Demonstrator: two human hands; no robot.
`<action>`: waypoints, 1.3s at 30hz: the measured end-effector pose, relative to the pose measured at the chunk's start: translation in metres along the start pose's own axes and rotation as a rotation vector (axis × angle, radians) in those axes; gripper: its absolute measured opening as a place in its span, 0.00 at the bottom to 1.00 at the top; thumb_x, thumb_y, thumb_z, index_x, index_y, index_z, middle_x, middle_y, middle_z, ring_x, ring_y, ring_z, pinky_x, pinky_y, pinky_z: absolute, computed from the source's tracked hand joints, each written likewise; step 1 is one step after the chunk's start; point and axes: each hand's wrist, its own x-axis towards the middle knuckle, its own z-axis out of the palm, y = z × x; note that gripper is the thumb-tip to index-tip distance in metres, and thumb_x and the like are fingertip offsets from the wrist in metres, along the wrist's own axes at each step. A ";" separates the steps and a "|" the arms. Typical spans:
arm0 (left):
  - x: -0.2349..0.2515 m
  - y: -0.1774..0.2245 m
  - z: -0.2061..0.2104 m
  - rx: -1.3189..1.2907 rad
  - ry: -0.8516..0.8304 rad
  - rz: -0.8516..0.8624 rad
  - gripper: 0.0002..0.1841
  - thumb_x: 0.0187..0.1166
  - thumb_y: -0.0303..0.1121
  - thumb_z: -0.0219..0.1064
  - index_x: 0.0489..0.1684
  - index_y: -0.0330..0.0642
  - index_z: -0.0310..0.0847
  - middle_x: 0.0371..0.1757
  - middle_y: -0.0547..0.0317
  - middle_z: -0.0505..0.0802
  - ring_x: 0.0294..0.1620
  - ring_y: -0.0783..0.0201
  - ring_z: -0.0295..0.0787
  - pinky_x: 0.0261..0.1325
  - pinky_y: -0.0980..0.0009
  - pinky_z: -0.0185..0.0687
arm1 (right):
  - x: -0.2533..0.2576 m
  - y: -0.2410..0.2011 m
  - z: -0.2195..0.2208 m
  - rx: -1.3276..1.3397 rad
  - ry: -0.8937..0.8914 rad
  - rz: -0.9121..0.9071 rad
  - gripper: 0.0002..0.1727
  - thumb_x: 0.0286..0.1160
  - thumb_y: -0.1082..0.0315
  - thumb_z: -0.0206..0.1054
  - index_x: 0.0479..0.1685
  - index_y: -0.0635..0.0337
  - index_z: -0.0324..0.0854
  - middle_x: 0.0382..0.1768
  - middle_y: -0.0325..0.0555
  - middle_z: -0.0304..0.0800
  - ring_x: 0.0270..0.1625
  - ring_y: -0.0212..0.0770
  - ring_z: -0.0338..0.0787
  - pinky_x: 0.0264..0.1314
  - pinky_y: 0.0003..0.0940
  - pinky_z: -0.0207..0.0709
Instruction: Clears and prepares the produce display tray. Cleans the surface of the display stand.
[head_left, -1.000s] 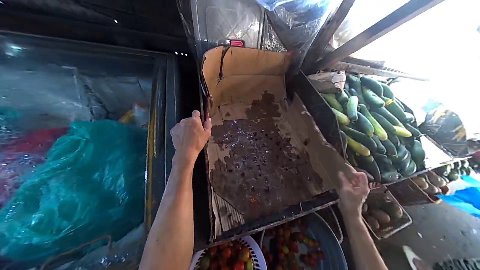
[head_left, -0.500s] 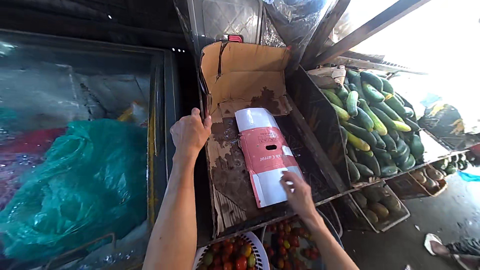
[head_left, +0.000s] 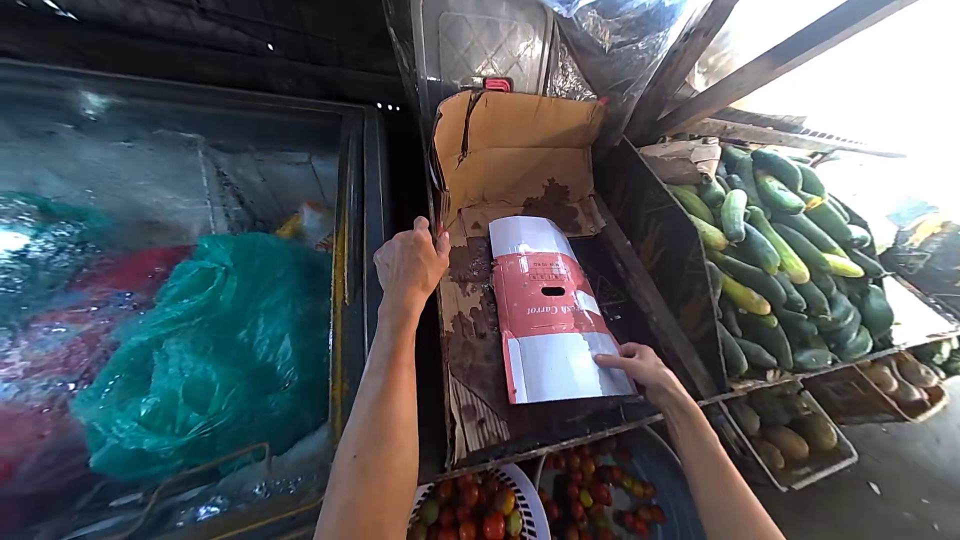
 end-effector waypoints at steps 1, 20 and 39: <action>0.001 0.000 0.000 0.002 -0.003 0.000 0.23 0.90 0.45 0.59 0.64 0.30 0.81 0.42 0.29 0.93 0.50 0.28 0.92 0.50 0.33 0.80 | -0.002 0.001 0.001 -0.070 0.060 -0.049 0.29 0.60 0.63 0.86 0.56 0.71 0.81 0.45 0.61 0.89 0.46 0.50 0.89 0.53 0.51 0.83; 0.000 -0.001 0.000 -0.018 -0.010 0.000 0.23 0.90 0.46 0.59 0.63 0.31 0.81 0.43 0.28 0.92 0.52 0.27 0.91 0.52 0.32 0.79 | -0.015 -0.026 -0.047 -0.330 0.360 -0.261 0.37 0.50 0.75 0.82 0.69 0.69 0.75 0.51 0.74 0.87 0.55 0.73 0.86 0.54 0.76 0.74; -0.004 -0.002 0.011 -0.157 0.245 0.082 0.24 0.83 0.37 0.66 0.74 0.32 0.76 0.47 0.30 0.92 0.45 0.29 0.91 0.46 0.31 0.79 | -0.111 -0.056 0.116 -0.994 -0.018 -0.513 0.36 0.75 0.69 0.67 0.87 0.43 0.67 0.73 0.66 0.81 0.82 0.80 0.67 0.76 0.89 0.47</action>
